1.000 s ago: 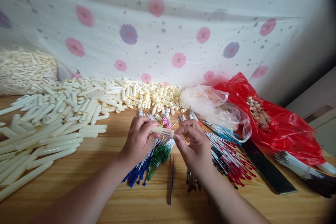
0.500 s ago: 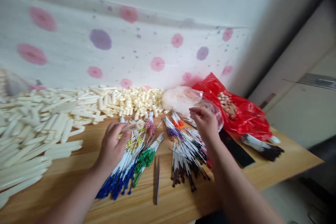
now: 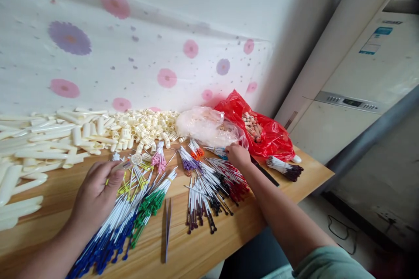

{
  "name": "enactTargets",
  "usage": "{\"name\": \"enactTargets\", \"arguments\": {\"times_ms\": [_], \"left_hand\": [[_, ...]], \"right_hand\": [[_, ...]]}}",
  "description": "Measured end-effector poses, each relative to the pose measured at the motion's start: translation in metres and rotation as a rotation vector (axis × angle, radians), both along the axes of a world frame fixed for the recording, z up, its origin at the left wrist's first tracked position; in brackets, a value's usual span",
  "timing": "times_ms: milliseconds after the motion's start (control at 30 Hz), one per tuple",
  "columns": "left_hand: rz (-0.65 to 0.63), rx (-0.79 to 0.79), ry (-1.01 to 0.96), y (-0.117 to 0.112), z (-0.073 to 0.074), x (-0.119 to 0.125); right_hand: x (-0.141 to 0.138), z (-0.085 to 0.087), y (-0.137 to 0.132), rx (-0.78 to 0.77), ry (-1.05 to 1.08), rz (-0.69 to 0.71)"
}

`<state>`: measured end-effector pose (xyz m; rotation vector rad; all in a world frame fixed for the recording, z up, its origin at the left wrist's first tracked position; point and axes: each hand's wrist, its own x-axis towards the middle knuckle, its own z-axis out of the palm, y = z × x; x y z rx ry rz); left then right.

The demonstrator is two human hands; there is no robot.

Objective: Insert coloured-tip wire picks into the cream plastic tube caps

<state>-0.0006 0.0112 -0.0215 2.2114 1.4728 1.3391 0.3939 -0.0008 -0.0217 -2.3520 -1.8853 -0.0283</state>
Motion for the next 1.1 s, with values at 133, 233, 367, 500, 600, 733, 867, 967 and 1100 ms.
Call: {"name": "enactTargets", "arguments": {"times_ms": [133,233,367,500,600,733,867,967,1100], "left_hand": [[0.007,-0.018,0.029,0.004,-0.005,-0.002],[0.007,-0.03,0.045,0.005,-0.008,-0.002],[0.01,-0.046,0.033,0.005,-0.007,-0.002],[0.003,-0.098,-0.051,0.003,-0.004,0.001],[-0.049,-0.267,-0.234,-0.003,-0.001,0.007],[-0.225,-0.534,-0.682,-0.018,0.0,0.019],[-0.529,-0.639,-0.848,-0.028,0.003,0.027],[-0.509,-0.615,-0.937,-0.029,0.005,0.03],[-0.42,-0.568,-0.886,-0.029,0.005,0.03]], "right_hand": [[0.007,0.002,0.004,-0.024,0.018,0.023],[0.008,0.001,0.006,0.004,0.102,0.057],[0.007,0.002,0.008,0.101,0.316,0.088],[-0.006,0.019,0.005,0.24,0.666,0.127],[-0.038,0.037,0.0,0.293,0.969,0.21],[-0.11,0.049,-0.009,0.207,1.292,0.384],[-0.177,0.04,-0.016,-0.057,1.611,0.499],[-0.205,0.031,-0.02,-0.169,1.679,0.548],[-0.213,0.024,-0.022,-0.202,1.632,0.591]]}}
